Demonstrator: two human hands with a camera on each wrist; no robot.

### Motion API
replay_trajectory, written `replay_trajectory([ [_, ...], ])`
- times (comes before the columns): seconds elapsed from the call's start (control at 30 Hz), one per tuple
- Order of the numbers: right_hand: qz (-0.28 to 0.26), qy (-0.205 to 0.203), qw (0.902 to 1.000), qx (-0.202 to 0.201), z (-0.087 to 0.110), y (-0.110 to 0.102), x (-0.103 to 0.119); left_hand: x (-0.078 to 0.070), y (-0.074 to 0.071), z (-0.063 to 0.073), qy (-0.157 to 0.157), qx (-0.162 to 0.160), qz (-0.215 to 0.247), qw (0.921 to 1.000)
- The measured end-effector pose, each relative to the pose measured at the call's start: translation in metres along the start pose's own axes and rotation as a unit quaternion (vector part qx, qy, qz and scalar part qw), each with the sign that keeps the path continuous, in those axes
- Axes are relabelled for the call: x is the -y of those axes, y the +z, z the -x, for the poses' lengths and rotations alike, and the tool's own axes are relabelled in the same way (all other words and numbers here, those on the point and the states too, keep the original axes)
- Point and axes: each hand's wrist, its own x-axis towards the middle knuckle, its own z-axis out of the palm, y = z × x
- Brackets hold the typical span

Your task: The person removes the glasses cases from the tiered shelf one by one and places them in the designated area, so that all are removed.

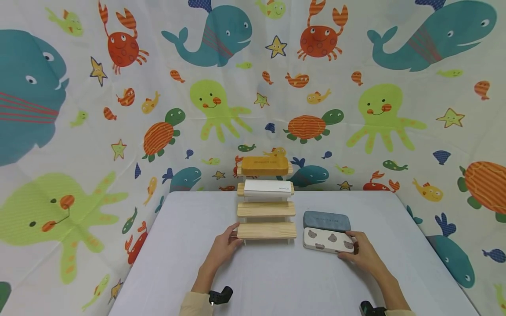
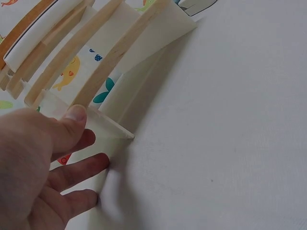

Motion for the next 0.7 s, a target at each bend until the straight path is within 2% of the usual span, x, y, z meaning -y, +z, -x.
replay_trajectory([
  [0.1,0.001,-0.004,1.0,-0.001,-0.001,-0.001,0.0,0.0,0.0,0.0,0.006,0.002,0.005,1.0],
  [0.33,0.016,-0.018,0.9997,-0.011,-0.003,-0.006,0.008,-0.001,0.0,0.0,-0.011,0.008,0.028,0.9995],
  [0.7,0.027,-0.016,0.9995,-0.005,-0.005,-0.011,0.021,0.0,0.003,-0.002,-0.007,-0.005,0.012,0.9999],
])
